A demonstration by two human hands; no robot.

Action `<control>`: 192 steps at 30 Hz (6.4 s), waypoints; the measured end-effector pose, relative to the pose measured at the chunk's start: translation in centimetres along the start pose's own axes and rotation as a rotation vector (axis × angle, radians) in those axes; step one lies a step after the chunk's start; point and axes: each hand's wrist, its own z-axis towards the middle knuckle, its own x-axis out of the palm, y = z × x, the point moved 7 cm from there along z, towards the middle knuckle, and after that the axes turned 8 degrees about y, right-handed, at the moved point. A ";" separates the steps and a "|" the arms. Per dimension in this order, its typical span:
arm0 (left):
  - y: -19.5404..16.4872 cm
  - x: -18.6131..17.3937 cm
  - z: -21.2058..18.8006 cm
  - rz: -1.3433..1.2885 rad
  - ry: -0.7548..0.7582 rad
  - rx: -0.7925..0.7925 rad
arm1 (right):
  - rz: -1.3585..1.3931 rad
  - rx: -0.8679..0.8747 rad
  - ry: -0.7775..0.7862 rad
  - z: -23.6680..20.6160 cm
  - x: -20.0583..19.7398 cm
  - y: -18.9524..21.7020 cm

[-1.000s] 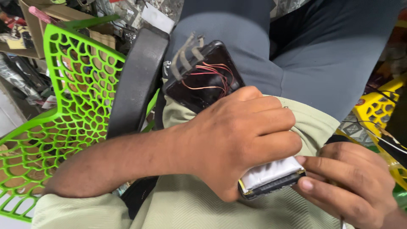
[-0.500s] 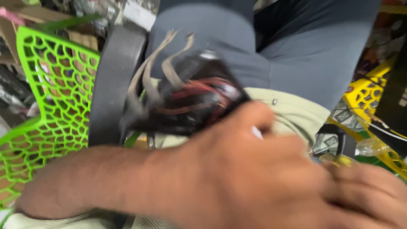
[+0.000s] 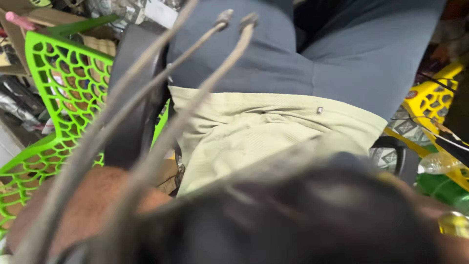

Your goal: The person uses a soldering iron on a white phone back cover, then handles a black power bank, prying it open with a screwdriver and removing the battery. The person works at a cluttered repair bench with tools and electronic parts visible.

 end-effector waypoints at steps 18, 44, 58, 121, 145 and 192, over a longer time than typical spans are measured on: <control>5.4 3.4 -3.6 0.087 -0.292 -0.327 | 0.055 0.343 -0.385 6.3 2.7 -5.1; 13.6 5.2 -5.0 -0.027 -0.057 -0.558 | 1.098 0.573 -0.181 3.6 8.7 -18.1; 16.1 5.4 -7.3 -0.186 -0.258 -0.667 | 1.224 0.656 -0.250 4.5 10.3 -19.1; 1.7 6.9 -8.8 1.088 0.034 -0.148 | 0.466 0.413 -0.076 9.4 7.3 -10.5; 3.2 5.8 -11.1 0.339 -0.052 -0.240 | 0.318 0.879 0.081 9.4 5.3 -18.3; -0.8 5.0 -10.6 0.656 -0.476 -0.107 | 1.322 0.886 -0.447 10.5 5.2 -15.6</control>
